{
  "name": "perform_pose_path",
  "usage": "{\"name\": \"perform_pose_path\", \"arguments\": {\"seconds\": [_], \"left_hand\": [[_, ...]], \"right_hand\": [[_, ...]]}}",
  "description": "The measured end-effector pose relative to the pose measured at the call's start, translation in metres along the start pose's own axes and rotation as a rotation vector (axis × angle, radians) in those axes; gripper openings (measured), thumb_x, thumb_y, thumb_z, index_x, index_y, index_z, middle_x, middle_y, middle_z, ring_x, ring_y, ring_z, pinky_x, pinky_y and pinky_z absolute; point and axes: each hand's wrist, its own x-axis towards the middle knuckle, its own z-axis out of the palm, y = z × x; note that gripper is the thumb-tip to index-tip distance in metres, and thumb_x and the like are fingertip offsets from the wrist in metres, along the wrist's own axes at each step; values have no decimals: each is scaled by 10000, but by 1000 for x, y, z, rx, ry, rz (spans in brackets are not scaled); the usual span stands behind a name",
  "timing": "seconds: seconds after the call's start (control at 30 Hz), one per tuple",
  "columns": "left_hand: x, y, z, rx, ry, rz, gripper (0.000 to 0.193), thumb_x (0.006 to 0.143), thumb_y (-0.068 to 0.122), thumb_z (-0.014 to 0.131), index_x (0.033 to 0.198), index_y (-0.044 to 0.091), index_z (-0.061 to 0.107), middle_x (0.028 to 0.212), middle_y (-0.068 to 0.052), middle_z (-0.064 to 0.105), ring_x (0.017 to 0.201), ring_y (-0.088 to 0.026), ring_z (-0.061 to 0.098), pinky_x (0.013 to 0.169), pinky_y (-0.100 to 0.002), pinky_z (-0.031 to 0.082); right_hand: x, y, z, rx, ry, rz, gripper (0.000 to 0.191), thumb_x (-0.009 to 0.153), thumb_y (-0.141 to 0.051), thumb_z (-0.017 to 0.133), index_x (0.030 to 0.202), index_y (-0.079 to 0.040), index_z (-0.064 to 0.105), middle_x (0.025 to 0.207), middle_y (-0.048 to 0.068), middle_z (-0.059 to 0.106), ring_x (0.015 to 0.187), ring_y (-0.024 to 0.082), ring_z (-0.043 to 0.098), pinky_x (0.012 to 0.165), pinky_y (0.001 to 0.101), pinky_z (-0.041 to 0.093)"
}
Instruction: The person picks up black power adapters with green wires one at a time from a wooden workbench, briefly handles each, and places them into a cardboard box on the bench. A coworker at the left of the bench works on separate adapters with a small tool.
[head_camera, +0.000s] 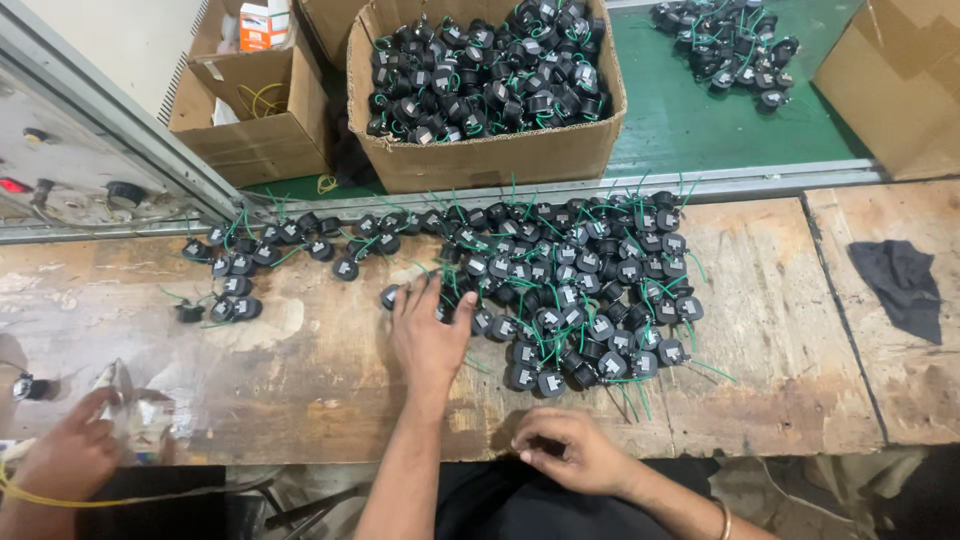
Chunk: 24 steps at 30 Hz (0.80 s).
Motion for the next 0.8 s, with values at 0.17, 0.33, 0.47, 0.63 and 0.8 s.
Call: {"name": "perform_pose_path", "arguments": {"seconds": [0.17,0.33,0.47,0.63,0.8], "left_hand": [[-24,13,-20,-73,24,117,581,817,434,804,1228,34,709,1386,-214,622,1317,-427,524,1072,-500,423],[-17,-13,-46,-242,87,151,406,826,262,814,1186,85,750,1260,-130,734,1234,-312,639,1068,-446,477],[74,-95,-99,104,447,198,192,951,202,802,1070,66,735,1090,-91,736,1044,-320,673,935,-484,444],[168,-176,-137,35,92,-573,731,910,605,703,1430,101,604,1431,-257,595,1330,-405,552,1127,-470,408],[176,-177,-107,54,-108,-369,789,833,603,727,1476,174,570,1596,-239,396,1419,-424,432,1148,-478,361]], "right_hand": [[3,-8,2,-26,-3,-29,102,887,-40,723,983,-30,690,966,101,719,917,289,721,780,380,582],[1,-10,-1,8,-19,17,101,893,-31,717,985,-25,676,959,103,713,893,285,722,752,373,582],[-1,-6,-5,28,7,-7,81,901,-22,705,976,-19,675,932,110,692,863,291,707,745,373,573],[2,-4,-3,-3,54,-50,72,901,-23,718,947,-14,663,899,112,687,848,299,683,736,381,554],[2,-4,0,-3,89,8,72,893,-37,723,938,-17,670,905,117,685,852,294,700,744,384,561]]}}
